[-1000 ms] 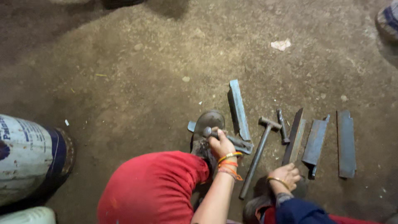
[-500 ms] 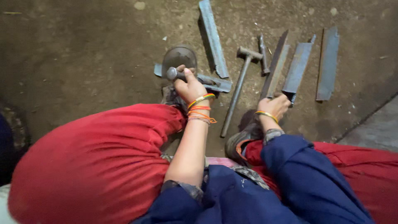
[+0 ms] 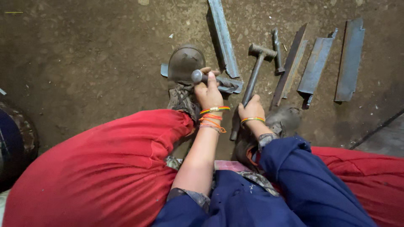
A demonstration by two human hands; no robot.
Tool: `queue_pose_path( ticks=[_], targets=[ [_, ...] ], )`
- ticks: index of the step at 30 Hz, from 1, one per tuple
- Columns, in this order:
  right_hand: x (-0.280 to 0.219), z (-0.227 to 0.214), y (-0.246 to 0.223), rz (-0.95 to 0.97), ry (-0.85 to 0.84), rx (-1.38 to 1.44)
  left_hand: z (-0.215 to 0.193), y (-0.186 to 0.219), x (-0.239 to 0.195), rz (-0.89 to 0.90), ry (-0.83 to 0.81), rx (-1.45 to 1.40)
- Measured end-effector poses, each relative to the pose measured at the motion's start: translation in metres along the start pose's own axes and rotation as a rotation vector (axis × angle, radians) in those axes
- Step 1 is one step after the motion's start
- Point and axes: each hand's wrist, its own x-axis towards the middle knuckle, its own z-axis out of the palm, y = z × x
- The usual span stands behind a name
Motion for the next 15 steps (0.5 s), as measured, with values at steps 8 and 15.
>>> queue_pose_path(
  ticks=[8, 15],
  targets=[
    [0.054, 0.008, 0.034, 0.294, -0.213, 0.717, -0.006, -0.008, 0.011, -0.039, -0.098, 0.066],
    [0.084, -0.017, 0.066, 0.304, -0.414, 1.281, -0.003, -0.001, 0.006, 0.078, -0.074, 0.244]
  ],
)
